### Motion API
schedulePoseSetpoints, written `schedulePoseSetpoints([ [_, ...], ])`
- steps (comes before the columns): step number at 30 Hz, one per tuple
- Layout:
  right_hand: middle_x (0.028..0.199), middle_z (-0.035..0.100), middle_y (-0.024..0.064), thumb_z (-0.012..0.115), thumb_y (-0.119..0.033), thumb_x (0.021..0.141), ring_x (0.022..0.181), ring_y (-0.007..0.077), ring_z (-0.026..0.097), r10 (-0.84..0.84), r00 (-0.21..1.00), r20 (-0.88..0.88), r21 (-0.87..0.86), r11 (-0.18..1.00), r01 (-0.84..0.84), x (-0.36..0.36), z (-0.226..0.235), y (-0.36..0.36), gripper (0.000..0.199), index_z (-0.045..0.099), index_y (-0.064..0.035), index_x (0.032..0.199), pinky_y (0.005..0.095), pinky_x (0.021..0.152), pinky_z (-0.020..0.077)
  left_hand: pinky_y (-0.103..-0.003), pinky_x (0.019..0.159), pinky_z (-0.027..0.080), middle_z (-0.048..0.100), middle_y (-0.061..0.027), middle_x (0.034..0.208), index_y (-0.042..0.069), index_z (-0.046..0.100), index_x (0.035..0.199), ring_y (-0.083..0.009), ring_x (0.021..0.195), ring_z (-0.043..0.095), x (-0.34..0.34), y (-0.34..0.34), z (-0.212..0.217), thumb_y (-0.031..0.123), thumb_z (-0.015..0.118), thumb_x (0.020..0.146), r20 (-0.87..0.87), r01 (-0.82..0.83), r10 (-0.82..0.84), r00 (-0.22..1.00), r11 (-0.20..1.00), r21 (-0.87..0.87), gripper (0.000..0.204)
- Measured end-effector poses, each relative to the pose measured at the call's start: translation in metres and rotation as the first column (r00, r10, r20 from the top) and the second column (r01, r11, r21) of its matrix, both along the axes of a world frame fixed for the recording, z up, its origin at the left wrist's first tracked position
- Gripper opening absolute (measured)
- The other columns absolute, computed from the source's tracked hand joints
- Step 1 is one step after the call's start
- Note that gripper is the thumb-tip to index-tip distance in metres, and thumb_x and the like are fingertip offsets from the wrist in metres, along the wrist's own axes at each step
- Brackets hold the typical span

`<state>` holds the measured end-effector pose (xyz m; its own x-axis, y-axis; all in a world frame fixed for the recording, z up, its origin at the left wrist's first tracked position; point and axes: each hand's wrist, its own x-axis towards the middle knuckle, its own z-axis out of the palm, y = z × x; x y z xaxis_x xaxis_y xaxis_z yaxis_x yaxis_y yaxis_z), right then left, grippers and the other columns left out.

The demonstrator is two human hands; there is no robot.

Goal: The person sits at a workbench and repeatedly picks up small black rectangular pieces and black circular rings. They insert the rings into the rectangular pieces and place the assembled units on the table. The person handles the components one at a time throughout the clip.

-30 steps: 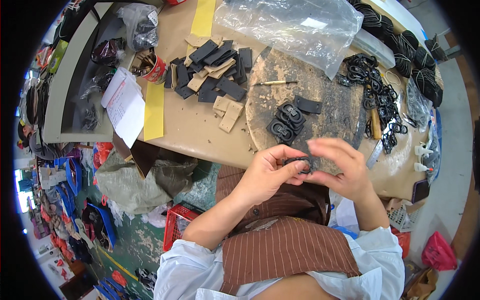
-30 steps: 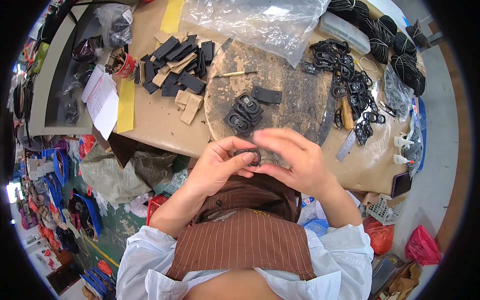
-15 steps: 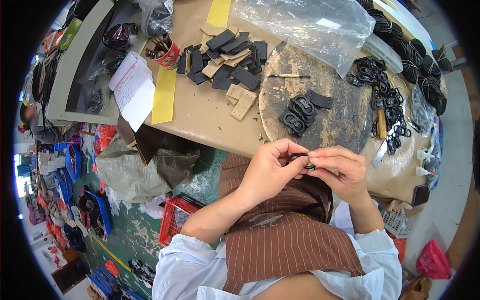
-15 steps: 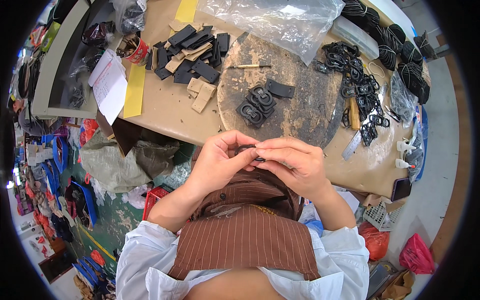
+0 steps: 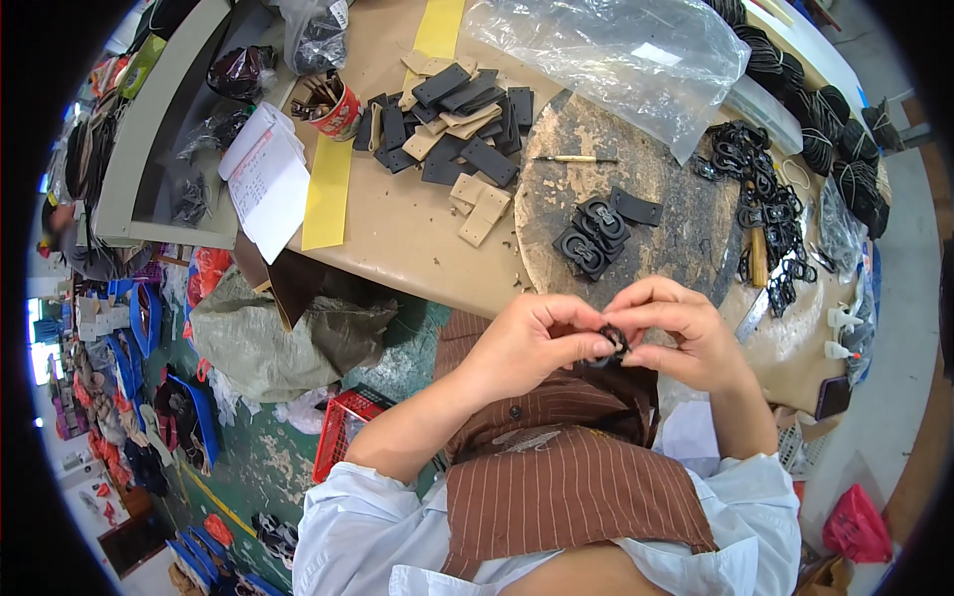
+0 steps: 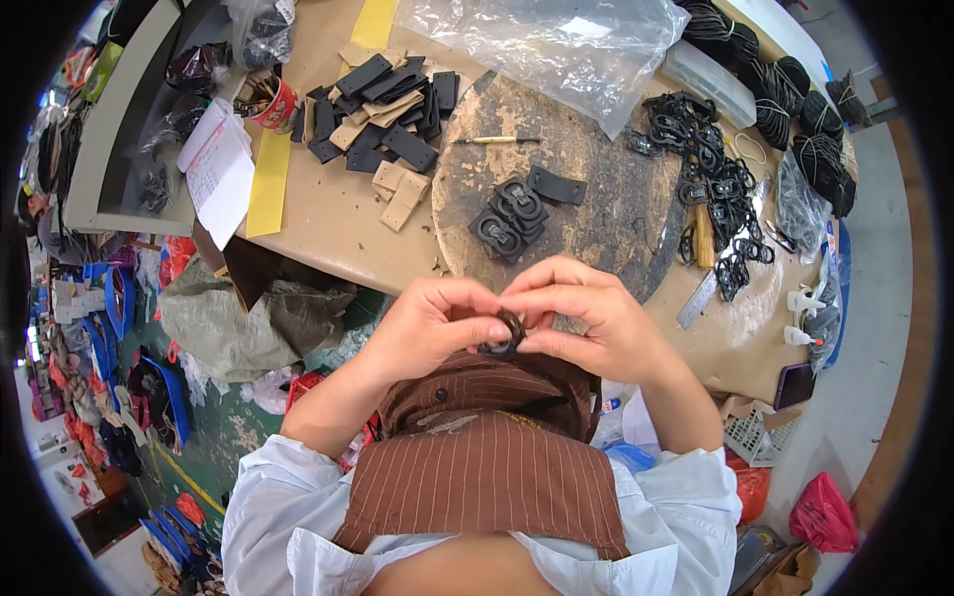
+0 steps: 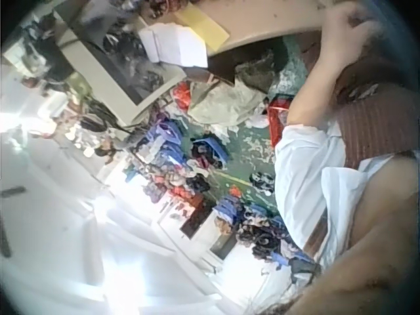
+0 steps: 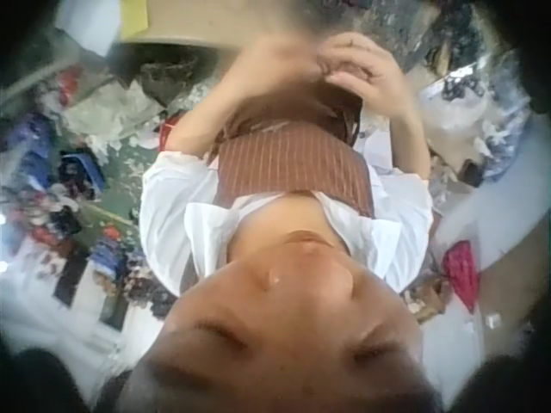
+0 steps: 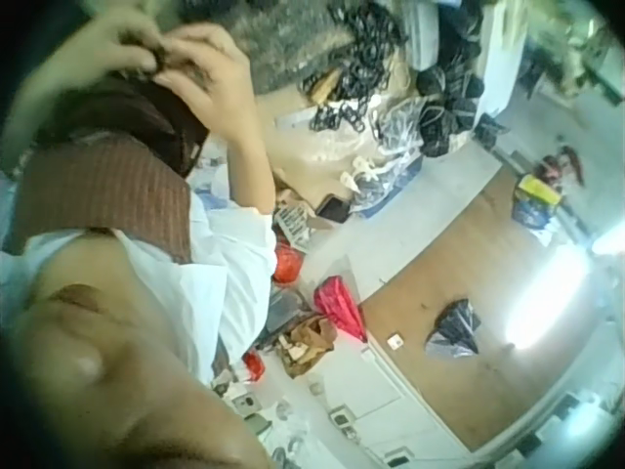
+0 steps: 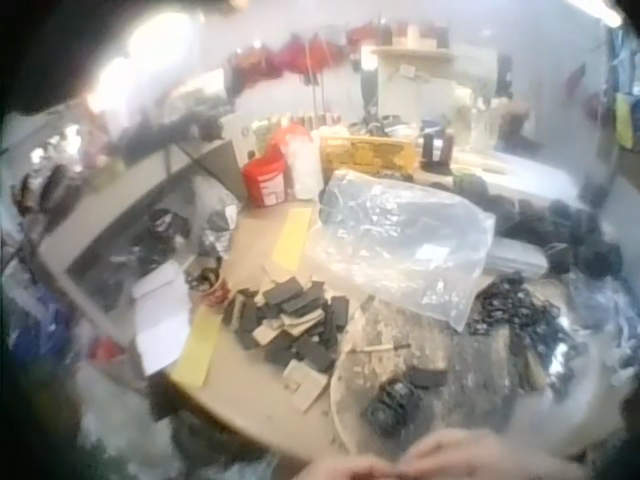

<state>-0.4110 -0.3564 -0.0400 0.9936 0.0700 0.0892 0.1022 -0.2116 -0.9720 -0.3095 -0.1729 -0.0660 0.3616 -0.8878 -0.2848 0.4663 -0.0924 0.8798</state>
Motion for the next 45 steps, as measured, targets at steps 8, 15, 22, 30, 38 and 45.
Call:
schedulePoseSetpoints([
  [8, 0.099, 0.061, 0.0085, 0.076, -0.011, 0.066, 0.076, 0.0183, 0.063, 0.188, 0.971, 0.147, -0.261, 0.954, -0.145, 0.000, 0.001, 0.000, 0.033, 0.065, -0.0025, 0.096, 0.0266, 0.065, 0.0520, -0.020, 0.066, 0.045, 0.064, -0.0014, 0.079, -0.001, 0.063, 0.087, -0.0047, 0.074, 0.056, 0.008, 0.005, 0.005, 0.005, 0.066, 0.079, 0.172, 0.243, -0.259, 0.950, 0.964, 0.111, 0.011],
  [15, 0.085, 0.065, 0.0061, 0.075, -0.009, 0.067, 0.072, 0.0189, 0.065, 0.220, 0.947, 0.235, -0.340, 0.931, -0.132, -0.005, -0.005, 0.001, 0.017, 0.066, -0.0035, 0.080, 0.0267, 0.061, 0.0539, -0.022, 0.065, 0.046, 0.065, -0.0046, 0.074, -0.001, 0.064, 0.088, -0.0061, 0.071, 0.058, 0.005, -0.007, 0.003, 0.006, 0.064, 0.078, 0.295, 0.281, -0.354, 0.888, 0.923, 0.262, 0.012],
  [22, 0.088, 0.065, 0.0140, 0.073, -0.002, 0.068, 0.073, 0.0174, 0.064, -0.066, 0.996, 0.059, 0.140, 0.989, 0.057, -0.018, -0.013, -0.015, 0.014, 0.064, -0.0012, 0.080, 0.0249, 0.065, 0.0516, -0.032, 0.073, 0.049, 0.064, -0.0127, 0.093, 0.008, 0.066, 0.098, -0.0246, 0.085, 0.063, 0.075, -0.021, 0.004, 0.010, 0.063, 0.078, 0.837, 0.106, -0.097, 0.538, 0.993, 0.047, 0.020],
  [30, 0.088, 0.063, 0.0150, 0.066, 0.007, 0.072, 0.080, 0.0171, 0.063, -0.177, 0.959, -0.221, 0.496, 0.826, 0.267, -0.034, -0.012, -0.002, 0.030, 0.052, 0.0026, 0.100, 0.0256, 0.072, 0.0498, -0.037, 0.090, 0.035, 0.057, -0.0006, 0.101, 0.015, 0.069, 0.083, -0.0188, 0.102, 0.050, 0.166, -0.018, -0.003, 0.014, 0.068, 0.067, 0.839, -0.108, -0.171, -0.516, 0.985, 0.134, 0.016],
  [38, 0.087, 0.062, 0.0100, 0.062, 0.008, 0.075, 0.081, 0.0151, 0.063, -0.185, 0.977, -0.108, 0.409, 0.887, 0.213, -0.025, -0.019, -0.006, 0.024, 0.054, 0.0023, 0.097, 0.0263, 0.075, 0.0492, -0.032, 0.075, 0.042, 0.060, -0.0015, 0.073, 0.010, 0.066, 0.077, -0.0182, 0.074, 0.059, 0.166, -0.019, -0.035, 0.015, 0.068, 0.070, 0.926, -0.290, 0.013, -0.377, 0.948, -0.131, 0.009],
  [45, 0.087, 0.061, 0.0103, 0.062, 0.010, 0.074, 0.081, 0.0163, 0.063, -0.221, 0.966, -0.134, 0.357, 0.898, 0.255, -0.031, -0.013, 0.003, 0.022, 0.055, 0.0020, 0.094, 0.0270, 0.072, 0.0507, -0.032, 0.069, 0.044, 0.063, -0.0054, 0.079, 0.005, 0.059, 0.078, -0.0213, 0.073, 0.060, 0.158, -0.034, -0.033, 0.010, 0.062, 0.077, 0.979, -0.493, 0.063, -0.194, 0.856, -0.153, 0.005],
])
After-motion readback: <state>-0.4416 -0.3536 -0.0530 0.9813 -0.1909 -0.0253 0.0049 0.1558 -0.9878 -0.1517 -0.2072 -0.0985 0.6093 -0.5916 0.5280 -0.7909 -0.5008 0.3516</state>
